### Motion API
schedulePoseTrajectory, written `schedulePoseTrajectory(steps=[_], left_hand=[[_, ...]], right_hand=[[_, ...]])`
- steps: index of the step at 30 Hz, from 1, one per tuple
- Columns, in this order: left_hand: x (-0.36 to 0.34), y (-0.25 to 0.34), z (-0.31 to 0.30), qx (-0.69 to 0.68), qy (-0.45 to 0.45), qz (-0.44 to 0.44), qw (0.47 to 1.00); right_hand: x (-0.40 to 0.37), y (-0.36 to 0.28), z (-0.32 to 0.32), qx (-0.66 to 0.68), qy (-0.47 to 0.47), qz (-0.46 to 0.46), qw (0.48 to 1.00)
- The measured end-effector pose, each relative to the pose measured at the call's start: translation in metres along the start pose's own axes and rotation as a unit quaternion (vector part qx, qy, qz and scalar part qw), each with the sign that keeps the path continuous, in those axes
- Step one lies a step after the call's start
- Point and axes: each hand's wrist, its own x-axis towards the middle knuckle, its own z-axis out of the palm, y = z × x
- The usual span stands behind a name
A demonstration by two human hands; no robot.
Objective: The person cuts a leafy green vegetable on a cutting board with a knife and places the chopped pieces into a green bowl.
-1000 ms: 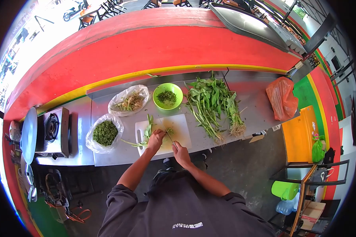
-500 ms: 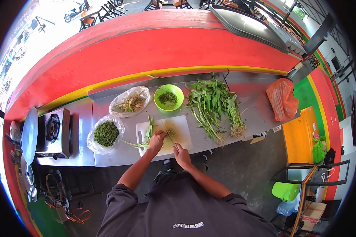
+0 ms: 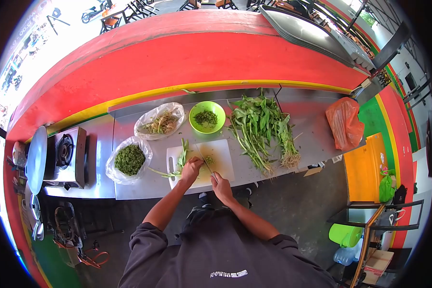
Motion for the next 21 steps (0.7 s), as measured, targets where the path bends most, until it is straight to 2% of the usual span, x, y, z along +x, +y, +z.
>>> schedulePoseTrajectory(steps=[4,9,16,21], left_hand=[[0.003,0.011,-0.008,0.010,-0.019,0.005,1.000],[0.002,0.011,-0.011,0.012,-0.023,0.014,1.000],[0.001,0.008,-0.015,-0.013,0.023,-0.009,1.000],[0.004,0.010,-0.021,-0.024,0.025,-0.016,0.999]], right_hand=[[0.011,-0.001,0.000,-0.027,-0.012,0.015,0.999],[0.006,-0.001,-0.007,0.063,-0.010,0.029,0.998],[-0.014,0.004,-0.011,0.062,0.005,0.024,0.998],[-0.018,0.002,-0.006,0.068,-0.036,0.032,0.997]])
